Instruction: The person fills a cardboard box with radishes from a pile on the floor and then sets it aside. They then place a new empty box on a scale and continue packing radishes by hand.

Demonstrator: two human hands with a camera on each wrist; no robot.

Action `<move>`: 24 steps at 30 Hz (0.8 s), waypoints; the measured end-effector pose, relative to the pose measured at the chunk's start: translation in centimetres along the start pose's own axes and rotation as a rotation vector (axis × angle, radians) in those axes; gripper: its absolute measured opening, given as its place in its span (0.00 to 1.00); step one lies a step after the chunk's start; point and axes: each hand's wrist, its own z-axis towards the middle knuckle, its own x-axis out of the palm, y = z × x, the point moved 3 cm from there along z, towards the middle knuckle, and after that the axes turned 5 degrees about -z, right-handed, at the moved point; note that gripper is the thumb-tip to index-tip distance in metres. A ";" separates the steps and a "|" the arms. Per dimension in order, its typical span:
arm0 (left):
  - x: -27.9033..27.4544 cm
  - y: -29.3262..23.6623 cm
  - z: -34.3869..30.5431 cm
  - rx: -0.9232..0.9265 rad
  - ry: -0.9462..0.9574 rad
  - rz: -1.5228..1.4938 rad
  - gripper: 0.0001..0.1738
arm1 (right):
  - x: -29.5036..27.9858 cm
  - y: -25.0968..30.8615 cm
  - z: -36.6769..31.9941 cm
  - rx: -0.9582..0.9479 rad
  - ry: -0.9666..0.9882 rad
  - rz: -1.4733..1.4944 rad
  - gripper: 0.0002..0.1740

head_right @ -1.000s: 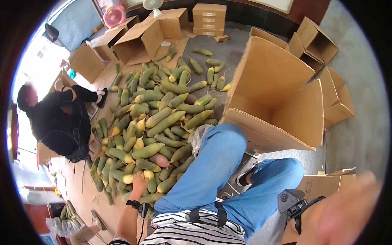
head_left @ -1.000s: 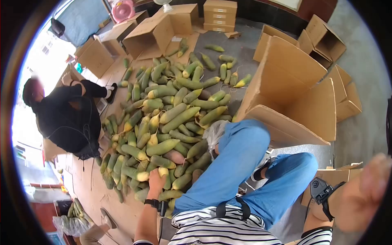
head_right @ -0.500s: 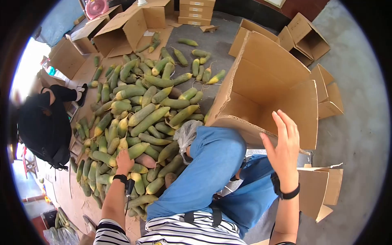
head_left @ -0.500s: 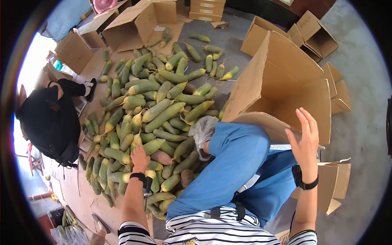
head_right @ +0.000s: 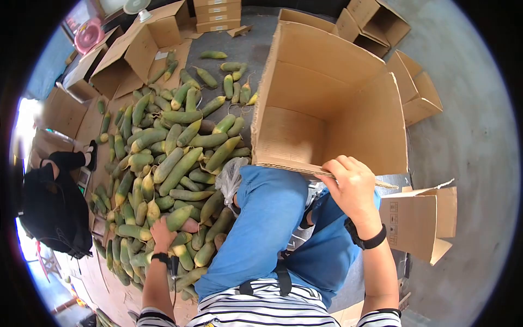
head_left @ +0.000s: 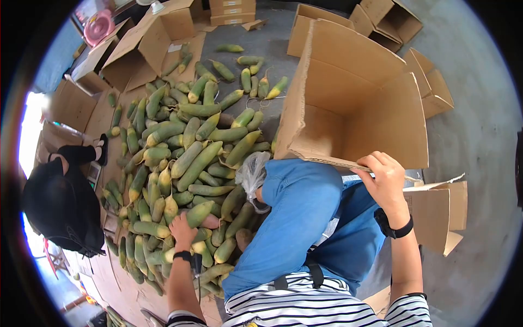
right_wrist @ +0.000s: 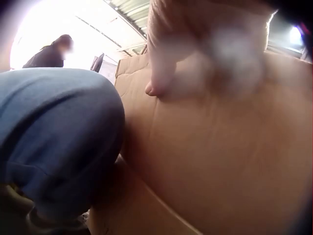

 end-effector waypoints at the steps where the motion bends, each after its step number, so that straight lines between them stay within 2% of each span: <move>1: -0.3 -0.7 -0.9 0.030 0.009 -0.065 0.42 | 0.0 0.1 -0.2 -0.010 -0.007 -0.001 0.10; 2: -0.6 -1.5 -2.0 0.037 0.000 -0.177 0.44 | 0.1 0.0 -0.4 -0.006 0.000 -0.011 0.10; 5: -1.0 -3.6 -4.3 0.153 -0.139 -0.653 0.38 | 0.0 0.1 -0.7 -0.025 -0.031 0.002 0.10; 6: -2.1 -5.0 -4.6 0.175 -0.136 -0.648 0.38 | 0.0 0.0 -0.9 -0.033 -0.015 -0.006 0.11; 8: -5.6 -7.7 -5.2 0.139 -0.118 -1.045 0.34 | 0.0 0.1 -1.3 -0.022 -0.021 -0.015 0.11; 9: -7.8 -9.1 -5.0 0.180 -0.149 -1.126 0.35 | 0.0 0.2 -1.4 -0.032 -0.020 -0.012 0.10; 13: -22.0 -17.2 -5.8 0.418 -0.354 -1.150 0.40 | 0.5 0.3 -2.2 -0.052 -0.024 -0.045 0.13; 15: -28.4 -22.5 -6.9 0.578 -0.385 -1.107 0.41 | 0.5 0.7 -2.5 -0.068 -0.039 -0.036 0.12; 17: -32.4 -27.6 -7.1 0.869 -0.443 -0.979 0.45 | 0.9 0.5 -3.1 -0.064 -0.109 -0.064 0.11; 19: -35.0 -33.0 -7.4 1.160 -0.621 -0.771 0.43 | 0.7 0.6 -3.1 -0.079 -0.114 -0.045 0.10; 21: -34.9 -37.6 -6.9 1.271 -0.623 -0.792 0.39 | 0.5 0.8 -2.9 -0.067 -0.105 -0.055 0.10; 23: -33.8 -41.1 -6.1 1.202 -0.423 -0.682 0.38 | 0.4 1.1 -2.8 -0.058 -0.073 -0.056 0.10; 24: -33.3 -42.0 -5.8 1.173 -0.424 -0.678 0.38 | 0.5 1.1 -2.8 -0.054 -0.065 -0.053 0.10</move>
